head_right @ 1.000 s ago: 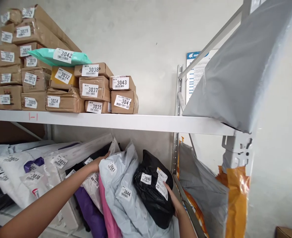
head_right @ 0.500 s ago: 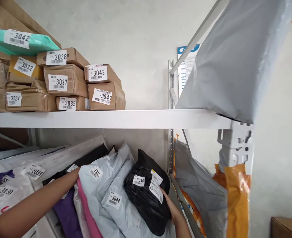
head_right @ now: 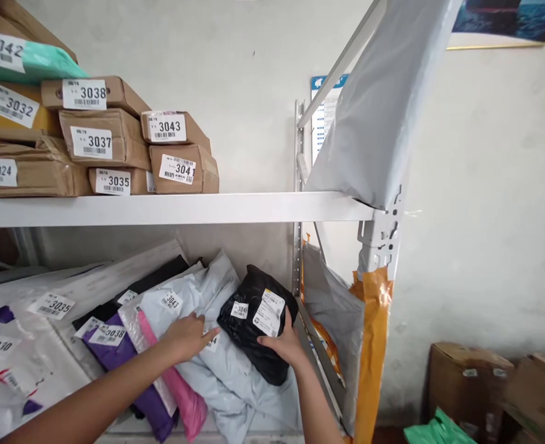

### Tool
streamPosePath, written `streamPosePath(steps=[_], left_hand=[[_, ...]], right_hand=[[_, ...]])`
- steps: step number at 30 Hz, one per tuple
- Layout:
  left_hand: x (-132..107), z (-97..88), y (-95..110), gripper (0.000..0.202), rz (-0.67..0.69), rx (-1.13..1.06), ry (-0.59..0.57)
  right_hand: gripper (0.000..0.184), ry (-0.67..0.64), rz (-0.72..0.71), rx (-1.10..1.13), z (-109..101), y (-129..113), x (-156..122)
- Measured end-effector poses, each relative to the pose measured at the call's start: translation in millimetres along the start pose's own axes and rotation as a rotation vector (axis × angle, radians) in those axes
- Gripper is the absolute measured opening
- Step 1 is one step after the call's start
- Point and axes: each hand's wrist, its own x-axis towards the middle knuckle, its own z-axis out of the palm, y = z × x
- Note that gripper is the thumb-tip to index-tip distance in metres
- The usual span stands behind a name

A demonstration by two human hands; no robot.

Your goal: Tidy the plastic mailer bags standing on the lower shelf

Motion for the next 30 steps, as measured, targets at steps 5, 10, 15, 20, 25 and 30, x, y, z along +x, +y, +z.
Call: streamPosePath(steps=[5, 10, 15, 20, 25, 30], left_hand=[[25, 53.9, 3, 0.056, -0.101, -0.112, -0.004], [42, 37.1, -14, 0.053, -0.090, -0.293, 0.172], [18, 19.7, -24, 0.047, -0.068, -0.269, 0.324], [10, 12.7, -49, 0.054, -0.071, 0.136, 0.365], [38, 9.5, -59, 0.061, -0.166, 0.362, 0.426], [58, -6.7, -68, 0.072, -0.106, 0.122, 0.038]], right_hand=[[0.114, -0.114, -0.004, 0.054, -30, -17, -20], [0.125, -0.281, 0.080, -0.078, -56, -24, -46], [0.120, -0.190, 0.105, 0.095, -28, -17, -62], [0.134, -0.132, 0.158, 0.088, -21, -1, -73], [0.138, -0.081, 0.170, 0.094, -4, 3, -86], [0.130, -0.048, 0.186, 0.097, -6, 26, -91]])
